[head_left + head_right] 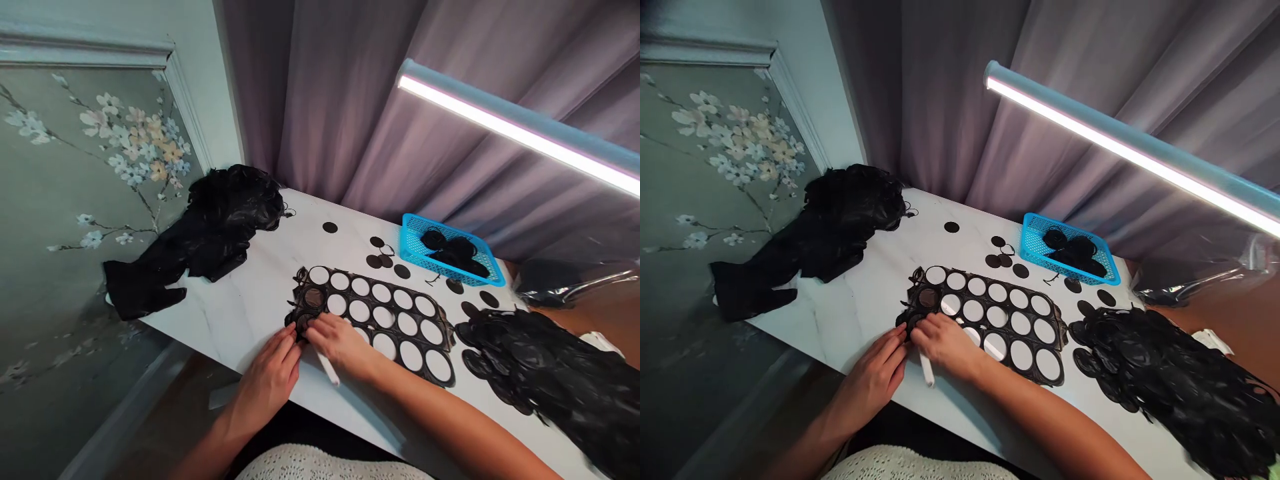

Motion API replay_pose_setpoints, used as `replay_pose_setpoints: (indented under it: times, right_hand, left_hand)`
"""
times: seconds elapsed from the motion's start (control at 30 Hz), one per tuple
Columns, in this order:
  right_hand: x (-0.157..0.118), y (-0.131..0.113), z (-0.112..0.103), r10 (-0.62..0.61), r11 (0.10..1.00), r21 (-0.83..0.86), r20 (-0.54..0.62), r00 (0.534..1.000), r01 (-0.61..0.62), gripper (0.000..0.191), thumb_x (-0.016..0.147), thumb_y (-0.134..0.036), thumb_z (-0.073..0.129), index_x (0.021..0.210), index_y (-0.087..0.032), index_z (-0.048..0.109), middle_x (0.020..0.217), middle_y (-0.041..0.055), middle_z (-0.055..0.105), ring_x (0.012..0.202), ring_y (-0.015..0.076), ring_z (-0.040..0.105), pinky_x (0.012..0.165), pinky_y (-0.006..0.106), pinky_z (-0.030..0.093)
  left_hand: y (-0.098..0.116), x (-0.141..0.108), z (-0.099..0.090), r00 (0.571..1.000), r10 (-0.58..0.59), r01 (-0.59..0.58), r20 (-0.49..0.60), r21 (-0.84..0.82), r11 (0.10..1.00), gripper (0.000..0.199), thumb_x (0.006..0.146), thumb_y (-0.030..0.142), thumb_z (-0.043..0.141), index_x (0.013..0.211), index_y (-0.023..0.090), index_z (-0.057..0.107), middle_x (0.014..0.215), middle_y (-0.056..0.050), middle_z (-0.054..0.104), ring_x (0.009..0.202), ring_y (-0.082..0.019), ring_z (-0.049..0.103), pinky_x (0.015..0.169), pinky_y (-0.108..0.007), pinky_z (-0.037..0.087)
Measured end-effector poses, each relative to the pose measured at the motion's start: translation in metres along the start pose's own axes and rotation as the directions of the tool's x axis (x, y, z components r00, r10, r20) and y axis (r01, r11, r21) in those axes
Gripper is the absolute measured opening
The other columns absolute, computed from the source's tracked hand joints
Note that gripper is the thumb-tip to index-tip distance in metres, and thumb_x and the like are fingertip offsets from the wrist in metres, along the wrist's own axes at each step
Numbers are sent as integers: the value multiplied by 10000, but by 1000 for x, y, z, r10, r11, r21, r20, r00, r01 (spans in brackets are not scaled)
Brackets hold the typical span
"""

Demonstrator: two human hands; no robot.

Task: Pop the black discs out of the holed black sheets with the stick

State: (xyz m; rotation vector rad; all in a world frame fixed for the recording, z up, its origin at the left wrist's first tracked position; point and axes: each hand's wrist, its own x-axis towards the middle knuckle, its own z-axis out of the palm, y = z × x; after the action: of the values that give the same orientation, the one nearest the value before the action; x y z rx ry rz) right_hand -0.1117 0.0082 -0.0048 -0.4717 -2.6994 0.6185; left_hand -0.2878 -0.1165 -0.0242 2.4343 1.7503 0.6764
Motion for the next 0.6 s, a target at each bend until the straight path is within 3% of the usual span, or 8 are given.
replay_pose_setpoints:
  times: [0.07, 0.13, 0.2, 0.23, 0.33, 0.43, 0.5, 0.6]
  right_hand:
    - [5, 19, -14, 134, 991, 33, -154, 979, -130, 155, 951, -161, 447, 852, -215, 553, 863, 85, 612, 820, 225, 524, 749, 341, 397]
    - [12, 41, -28, 312, 949, 75, -346, 884, -306, 153, 950, -188, 438, 873, -224, 564, 866, 81, 613, 821, 230, 528, 748, 347, 390]
    - [19, 57, -36, 419, 907, 154, -431, 799, -393, 133, 937, -209, 458, 873, -232, 572, 868, 70, 631, 803, 223, 542, 735, 343, 391]
    - [21, 60, -37, 439, 899, 207, -414, 798, -387, 116, 925, -216, 477, 862, -233, 573, 883, 65, 647, 797, 215, 554, 728, 337, 397]
    - [23, 56, -28, 416, 864, 403, -232, 879, -302, 109, 899, -234, 522, 796, -222, 559, 904, 44, 683, 746, 177, 572, 667, 298, 407]
    - [21, 47, -15, 371, 811, 519, -98, 924, -270, 129, 890, -256, 546, 772, -207, 562, 839, 32, 673, 687, 152, 542, 608, 272, 386]
    - [21, 45, -10, 357, 807, 529, -80, 931, -264, 122, 886, -258, 560, 781, -199, 580, 815, 30, 655, 696, 149, 537, 619, 272, 390]
    - [22, 46, -9, 331, 815, 527, -85, 940, -239, 133, 881, -247, 574, 761, -192, 590, 813, 32, 642, 729, 153, 547, 661, 284, 412]
  left_hand:
    - [-1, 1, -1, 1000, 9, -9, 5, 14, 1000, 307, 908, 69, 431, 1155, 154, 591, 1215, -130, 596, 1253, -272, 523, 1047, -463, 472]
    - [-1, 2, -4, 1000, 23, -23, 4, 22, 999, 337, 904, 64, 432, 1191, 165, 577, 1218, -123, 595, 1251, -271, 521, 1042, -466, 469]
    - [-1, 5, -8, 999, 33, -33, 0, 17, 999, 335, 897, 63, 437, 1175, 178, 583, 1194, -111, 605, 1240, -269, 527, 1032, -467, 471]
    - [0, 7, -11, 999, 34, -34, 2, 12, 999, 316, 895, 66, 440, 1144, 185, 595, 1163, -102, 614, 1219, -268, 540, 1025, -470, 473]
    - [1, 18, -16, 1000, 1, -1, 10, 12, 1000, 244, 907, 98, 446, 1049, 196, 618, 1060, -85, 631, 1107, -263, 596, 984, -479, 490]
    - [1, 32, -11, 999, -44, 45, -32, 37, 998, 262, 918, 135, 459, 1135, 183, 597, 1171, -111, 610, 1145, -281, 578, 992, -487, 480]
    - [-2, 39, -2, 997, -48, 52, -66, 54, 997, 336, 923, 174, 484, 1254, 161, 542, 1307, -142, 558, 1240, -304, 523, 1032, -500, 450]
    - [-8, 43, 13, 995, -71, 76, -67, 74, 994, 399, 931, 253, 516, 1317, 151, 500, 1350, -164, 544, 1259, -322, 521, 1042, -522, 438]
